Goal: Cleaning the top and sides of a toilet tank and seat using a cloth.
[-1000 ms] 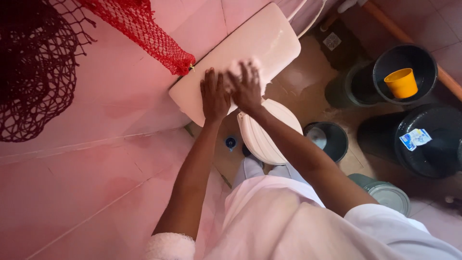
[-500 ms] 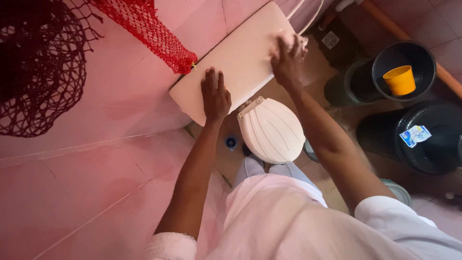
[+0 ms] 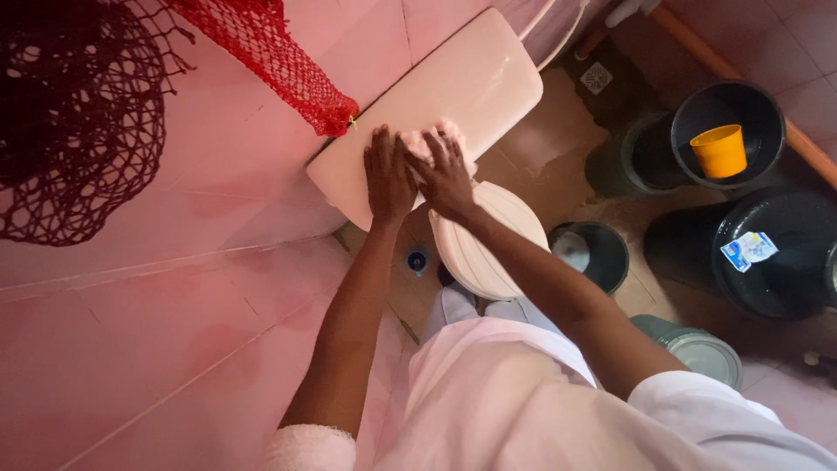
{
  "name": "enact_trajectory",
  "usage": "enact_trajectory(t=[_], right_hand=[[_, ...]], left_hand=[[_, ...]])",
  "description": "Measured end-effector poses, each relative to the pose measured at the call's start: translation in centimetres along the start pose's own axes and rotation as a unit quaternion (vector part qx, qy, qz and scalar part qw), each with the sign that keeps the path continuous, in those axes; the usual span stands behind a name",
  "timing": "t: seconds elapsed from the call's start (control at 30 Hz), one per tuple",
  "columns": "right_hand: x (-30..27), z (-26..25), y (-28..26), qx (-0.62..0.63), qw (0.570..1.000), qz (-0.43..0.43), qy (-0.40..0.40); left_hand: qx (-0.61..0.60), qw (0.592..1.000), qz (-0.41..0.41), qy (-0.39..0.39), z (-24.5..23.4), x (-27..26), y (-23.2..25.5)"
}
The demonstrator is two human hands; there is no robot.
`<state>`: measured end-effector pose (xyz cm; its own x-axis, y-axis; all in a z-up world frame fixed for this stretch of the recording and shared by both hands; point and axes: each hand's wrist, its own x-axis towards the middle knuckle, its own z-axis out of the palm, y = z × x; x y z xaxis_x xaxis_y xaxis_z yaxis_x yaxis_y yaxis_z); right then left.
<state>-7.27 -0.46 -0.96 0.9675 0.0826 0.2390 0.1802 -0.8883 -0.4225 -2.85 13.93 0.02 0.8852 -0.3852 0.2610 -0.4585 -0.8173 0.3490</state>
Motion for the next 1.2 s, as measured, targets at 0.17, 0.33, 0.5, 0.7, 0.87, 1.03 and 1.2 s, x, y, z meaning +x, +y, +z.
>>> enact_trajectory(t=[0.17, 0.33, 0.5, 0.7, 0.87, 1.03, 1.2], right_hand=[[2.3, -2.9, 5.8, -0.038, 0.994, -0.044, -0.09], [4.1, -6.7, 11.2, -0.081, 0.993, 0.041, -0.078], [6.0, -7.3, 13.5, -0.018, 0.958, 0.279, -0.061], [5.3, 1.2, 11.2, -0.101, 0.982, 0.16, 0.015], [4.0, 1.1, 2.5, -0.101, 0.994, 0.05, -0.004], [2.3, 1.4, 3.2, -0.073, 0.997, -0.007, -0.01], [3.2, -1.4, 8.5, -0.049, 0.999, 0.005, 0.012]], left_hand=[[0.012, 1.0, 0.009, -0.008, -0.9, -0.3, 0.6], [0.009, 1.0, 0.005, -0.011, -0.9, -0.2, 0.5], [0.0, 1.0, 0.013, -0.006, -1.9, 0.0, 1.2], [0.01, 1.0, 0.007, -0.004, -0.9, -0.2, 0.6], [-0.011, 1.0, 0.006, -0.002, -1.0, 0.1, 0.7], [-0.023, 1.0, -0.002, -0.005, -0.1, -0.2, 0.0], [0.016, 0.999, 0.03, 0.033, 0.3, -0.5, -0.2]])
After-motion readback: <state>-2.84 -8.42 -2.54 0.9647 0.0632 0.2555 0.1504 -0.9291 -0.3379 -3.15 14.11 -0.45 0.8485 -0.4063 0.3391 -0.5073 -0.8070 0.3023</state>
